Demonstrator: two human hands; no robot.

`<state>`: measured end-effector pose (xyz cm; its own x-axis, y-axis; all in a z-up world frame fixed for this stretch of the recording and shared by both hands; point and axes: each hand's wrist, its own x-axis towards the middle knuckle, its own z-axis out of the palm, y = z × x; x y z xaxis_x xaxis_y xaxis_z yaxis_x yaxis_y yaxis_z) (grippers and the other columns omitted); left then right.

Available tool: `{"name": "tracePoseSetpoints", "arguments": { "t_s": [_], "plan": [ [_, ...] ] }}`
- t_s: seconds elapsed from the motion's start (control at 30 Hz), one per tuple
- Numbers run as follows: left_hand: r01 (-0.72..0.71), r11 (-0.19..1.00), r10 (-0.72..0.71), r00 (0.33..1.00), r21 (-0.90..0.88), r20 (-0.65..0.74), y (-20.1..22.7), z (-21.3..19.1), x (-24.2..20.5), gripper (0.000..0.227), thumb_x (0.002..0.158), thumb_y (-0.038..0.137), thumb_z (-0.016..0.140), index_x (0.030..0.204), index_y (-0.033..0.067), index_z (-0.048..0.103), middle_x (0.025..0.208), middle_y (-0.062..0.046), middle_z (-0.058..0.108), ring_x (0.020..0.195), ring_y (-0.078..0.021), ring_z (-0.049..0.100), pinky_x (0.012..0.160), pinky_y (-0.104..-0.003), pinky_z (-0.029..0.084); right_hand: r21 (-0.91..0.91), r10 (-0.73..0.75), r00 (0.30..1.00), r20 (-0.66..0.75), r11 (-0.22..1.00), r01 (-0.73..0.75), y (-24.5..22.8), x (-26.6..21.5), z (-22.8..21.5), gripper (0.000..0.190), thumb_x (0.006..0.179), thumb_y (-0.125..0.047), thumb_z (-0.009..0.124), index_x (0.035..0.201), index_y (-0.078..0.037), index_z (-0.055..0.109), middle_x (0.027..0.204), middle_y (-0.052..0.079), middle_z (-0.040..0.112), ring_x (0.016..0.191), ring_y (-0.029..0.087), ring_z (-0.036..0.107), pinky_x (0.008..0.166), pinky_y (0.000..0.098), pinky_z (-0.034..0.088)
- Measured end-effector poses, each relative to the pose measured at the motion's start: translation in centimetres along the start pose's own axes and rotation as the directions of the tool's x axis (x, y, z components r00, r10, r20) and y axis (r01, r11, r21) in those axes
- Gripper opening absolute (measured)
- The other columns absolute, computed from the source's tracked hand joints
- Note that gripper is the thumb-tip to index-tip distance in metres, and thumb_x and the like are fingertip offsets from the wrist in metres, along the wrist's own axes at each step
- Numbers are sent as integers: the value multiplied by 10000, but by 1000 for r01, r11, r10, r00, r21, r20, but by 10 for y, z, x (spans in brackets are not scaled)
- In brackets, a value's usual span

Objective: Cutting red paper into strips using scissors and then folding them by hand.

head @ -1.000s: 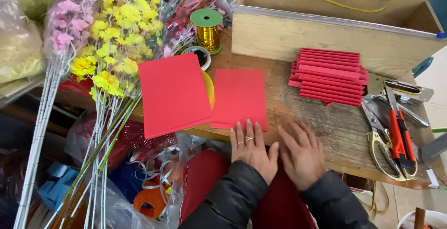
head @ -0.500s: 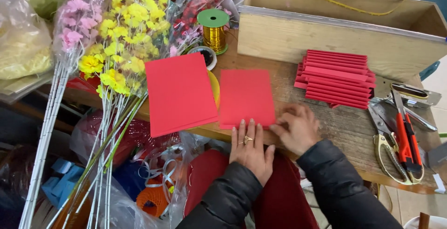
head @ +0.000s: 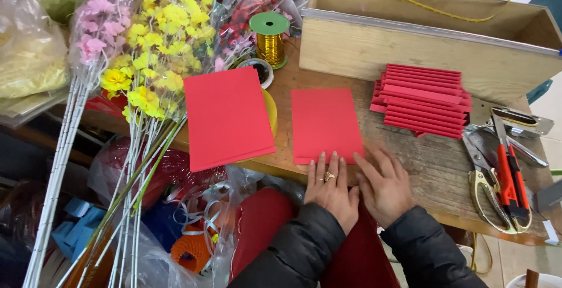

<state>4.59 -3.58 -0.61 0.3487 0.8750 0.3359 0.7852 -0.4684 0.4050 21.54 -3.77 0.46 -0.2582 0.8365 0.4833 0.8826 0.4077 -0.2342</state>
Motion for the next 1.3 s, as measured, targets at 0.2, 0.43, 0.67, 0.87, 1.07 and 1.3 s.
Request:
{"name": "tracePoseSetpoints", "arguments": {
  "t_s": [0.2,0.43,0.67,0.87,1.07,1.3],
  "plan": [
    [-3,1000,4,999,12,-37,1,4,0,750,886,286,548,1553,-36,432,1643,-219,396,1537,-452,278,1268,-623,110,-174,51,997,52,984,-42,-6,-10,5,584,966,-272,528,1544,-354,515,1636,130,445,1482,433,407,1132,639,387],
    [-9,1000,12,993,-30,116,-3,-1,1,800,887,257,446,1634,22,283,1713,-230,225,1580,-482,111,1268,-650,6,-337,125,991,-50,932,-135,-17,-9,16,456,1049,-525,484,1483,-434,589,1607,4,459,1501,309,422,1216,509,329],
    [33,999,-32,953,2,303,-2,-21,6,890,858,303,431,1658,30,154,1738,-226,126,1592,-464,56,1262,-667,-95,-334,139,990,-4,933,-132,-12,-10,18,482,1074,-516,449,1541,-427,530,1628,24,409,1518,325,382,1239,526,285],
    [62,990,-85,978,127,193,-44,-42,-15,904,845,337,530,1624,-20,240,1700,-263,218,1571,-488,122,1248,-681,-55,-222,239,953,188,955,-196,-12,-7,6,529,1083,-531,418,1603,-436,425,1660,36,282,1550,361,265,1252,585,204],
    [39,929,-46,999,369,8,-81,-38,-39,957,857,395,498,1683,55,157,1751,-174,128,1571,-491,61,1271,-659,-18,-242,263,961,86,941,-236,-5,-18,17,494,1067,-541,454,1543,-429,525,1622,1,375,1516,319,356,1246,530,285],
    [45,911,-33,999,409,-36,-84,-36,-39,962,851,423,497,1680,78,153,1758,-160,99,1566,-499,40,1269,-679,-41,-258,444,889,111,877,-406,6,-29,15,488,1083,-536,433,1564,-478,487,1654,-29,388,1574,334,310,1262,551,275]
  ]
}}
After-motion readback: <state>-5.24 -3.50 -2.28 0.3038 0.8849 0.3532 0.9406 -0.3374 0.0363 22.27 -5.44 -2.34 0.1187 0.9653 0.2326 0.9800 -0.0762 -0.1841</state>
